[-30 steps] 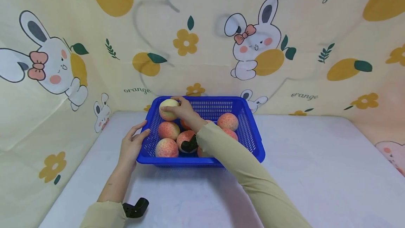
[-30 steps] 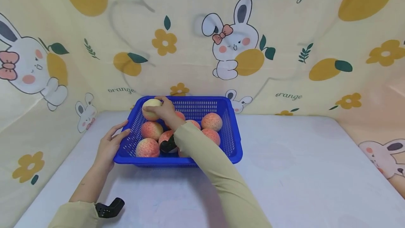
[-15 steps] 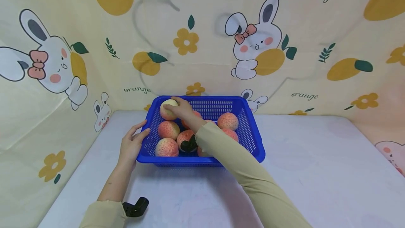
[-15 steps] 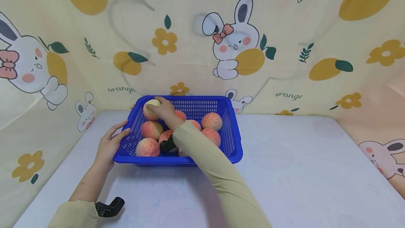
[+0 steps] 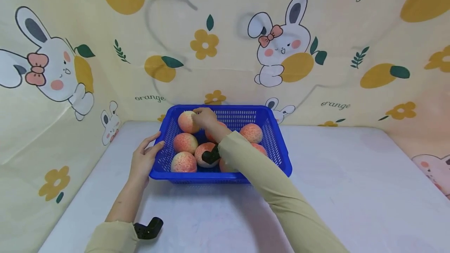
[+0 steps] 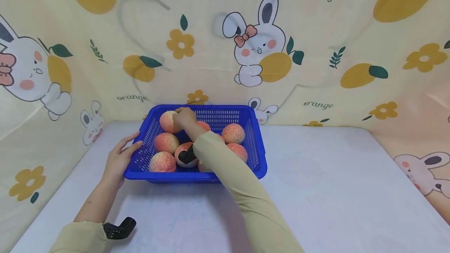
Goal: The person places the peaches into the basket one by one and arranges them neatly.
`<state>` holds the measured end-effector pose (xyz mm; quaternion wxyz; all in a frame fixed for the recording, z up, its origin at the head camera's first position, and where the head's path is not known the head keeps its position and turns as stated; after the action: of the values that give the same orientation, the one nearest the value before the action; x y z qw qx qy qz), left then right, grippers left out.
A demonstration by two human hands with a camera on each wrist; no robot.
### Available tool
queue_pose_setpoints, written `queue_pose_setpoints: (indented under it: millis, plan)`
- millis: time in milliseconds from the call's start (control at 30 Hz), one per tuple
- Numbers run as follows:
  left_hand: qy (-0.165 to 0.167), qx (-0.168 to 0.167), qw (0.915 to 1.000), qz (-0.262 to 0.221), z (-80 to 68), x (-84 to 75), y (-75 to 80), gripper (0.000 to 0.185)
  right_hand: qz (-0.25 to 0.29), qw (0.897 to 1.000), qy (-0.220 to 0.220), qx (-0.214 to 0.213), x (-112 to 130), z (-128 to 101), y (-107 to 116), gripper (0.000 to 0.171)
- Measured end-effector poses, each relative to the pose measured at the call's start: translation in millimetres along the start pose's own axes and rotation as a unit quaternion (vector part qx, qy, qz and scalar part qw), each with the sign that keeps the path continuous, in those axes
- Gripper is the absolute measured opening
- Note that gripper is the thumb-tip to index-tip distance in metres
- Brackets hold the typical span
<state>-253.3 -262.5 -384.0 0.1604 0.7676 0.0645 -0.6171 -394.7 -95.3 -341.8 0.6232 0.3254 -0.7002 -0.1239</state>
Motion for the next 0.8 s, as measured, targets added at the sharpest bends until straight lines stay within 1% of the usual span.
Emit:
queue_pose_setpoints:
  millis: [100, 133, 200, 400, 533, 800]
  plan:
    - [0.000, 0.002, 1.0000, -0.001, -0.6, -0.8, -1.5, 0.053, -0.005, 1.000, -0.025, 0.017, -5.9, -1.2, 5.7, 0.046]
    - [0.000, 0.002, 1.0000, -0.001, -0.8, -0.9, -2.0, 0.053, 0.003, 0.999, -0.031, 0.024, -8.0, -2.1, 7.9, 0.048]
    - [-0.001, 0.003, 1.0000, 0.000, -1.0, -1.3, -2.9, 0.053, 0.005, 0.999, -0.033, 0.028, -11.0, -5.2, 14.6, 0.048]
    - [-0.005, 0.004, 1.0000, 0.002, -0.2, -3.3, -5.3, 0.054, 0.027, 0.999, -0.011, 0.029, -16.0, -12.6, 35.7, 0.041]
    - [-0.003, 0.000, 1.0000, 0.004, 0.4, -4.1, -4.2, 0.054, 0.041, 0.999, -0.003, 0.029, -17.8, -19.9, 49.6, 0.040]
    - [-0.011, 0.000, 0.9995, 0.028, -0.4, -3.5, 1.9, 0.054, 0.026, 0.998, 0.004, 0.049, -29.0, -35.1, 76.4, 0.041]
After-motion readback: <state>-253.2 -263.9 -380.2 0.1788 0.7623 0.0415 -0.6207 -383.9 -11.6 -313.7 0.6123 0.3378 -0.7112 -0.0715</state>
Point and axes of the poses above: each hand's wrist, its own z-axis towards the middle knuckle, its own y-axis out of the back of the hand, x = y × z, the point moved 8 cm from there along z, towards the middle knuckle, and after that the axes turned 2 degrees about -z, right-handed, at the moved point
